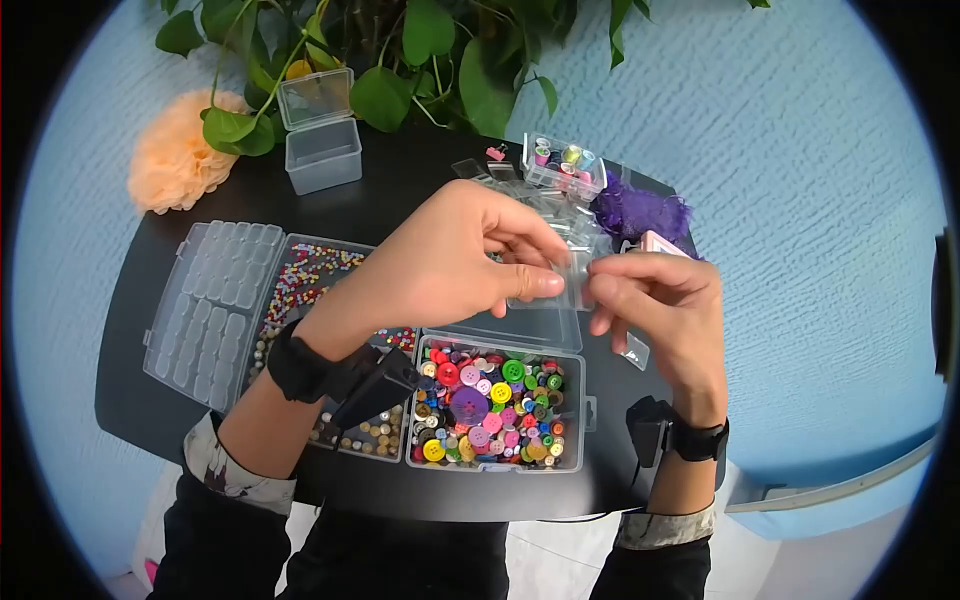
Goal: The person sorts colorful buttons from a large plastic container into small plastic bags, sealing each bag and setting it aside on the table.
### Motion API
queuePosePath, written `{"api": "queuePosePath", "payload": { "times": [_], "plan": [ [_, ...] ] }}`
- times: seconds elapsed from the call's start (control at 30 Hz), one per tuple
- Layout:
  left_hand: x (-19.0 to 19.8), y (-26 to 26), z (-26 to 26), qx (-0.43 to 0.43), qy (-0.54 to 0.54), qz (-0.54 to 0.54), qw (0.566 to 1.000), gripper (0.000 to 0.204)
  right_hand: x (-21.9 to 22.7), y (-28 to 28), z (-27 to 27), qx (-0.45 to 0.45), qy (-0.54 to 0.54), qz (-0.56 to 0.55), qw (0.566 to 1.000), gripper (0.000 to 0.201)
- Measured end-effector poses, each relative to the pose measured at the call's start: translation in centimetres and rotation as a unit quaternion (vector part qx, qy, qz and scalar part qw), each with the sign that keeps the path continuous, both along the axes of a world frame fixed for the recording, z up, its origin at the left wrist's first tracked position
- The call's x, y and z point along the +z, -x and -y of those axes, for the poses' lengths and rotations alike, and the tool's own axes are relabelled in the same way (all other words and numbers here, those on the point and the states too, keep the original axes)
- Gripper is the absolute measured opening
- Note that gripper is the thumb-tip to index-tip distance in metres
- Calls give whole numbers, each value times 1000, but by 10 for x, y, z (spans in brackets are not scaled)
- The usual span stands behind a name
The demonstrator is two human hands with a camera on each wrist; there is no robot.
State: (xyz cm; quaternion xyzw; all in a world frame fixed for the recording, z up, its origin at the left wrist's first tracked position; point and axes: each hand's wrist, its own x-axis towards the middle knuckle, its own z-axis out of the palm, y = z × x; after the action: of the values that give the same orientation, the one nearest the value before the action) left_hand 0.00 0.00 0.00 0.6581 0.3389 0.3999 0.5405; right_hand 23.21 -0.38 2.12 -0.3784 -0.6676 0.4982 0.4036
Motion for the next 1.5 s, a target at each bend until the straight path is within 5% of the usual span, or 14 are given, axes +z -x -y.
{"api": "queuePosePath", "payload": {
  "times": [0.17,0.47,0.7,0.73,0.77,0.9,1.07,1.5],
  "plan": [
    [6,-4,2,56,-26,-2,998,25,12,12,-5,-11,-15,42,999,11],
    [1,14,-10,-22,22,99,995,24,7,22,-27,37,71,-23,997,8],
    [-10,9,-15,28,-4,99,995,29,1,26,-26,49,67,-25,996,8],
    [-11,8,-19,131,-194,-6,972,29,-2,28,-26,30,51,-16,998,9],
    [-11,7,-20,224,-374,-110,893,28,-3,30,-25,29,52,-19,998,9],
    [4,7,-4,212,-201,-109,950,16,3,35,-15,-23,21,48,998,10],
    [3,3,0,192,-239,-108,946,19,6,38,-4,-4,3,86,996,8],
    [6,4,3,147,-95,-129,976,18,-1,50,4,-23,-67,116,991,9]
  ]
}}
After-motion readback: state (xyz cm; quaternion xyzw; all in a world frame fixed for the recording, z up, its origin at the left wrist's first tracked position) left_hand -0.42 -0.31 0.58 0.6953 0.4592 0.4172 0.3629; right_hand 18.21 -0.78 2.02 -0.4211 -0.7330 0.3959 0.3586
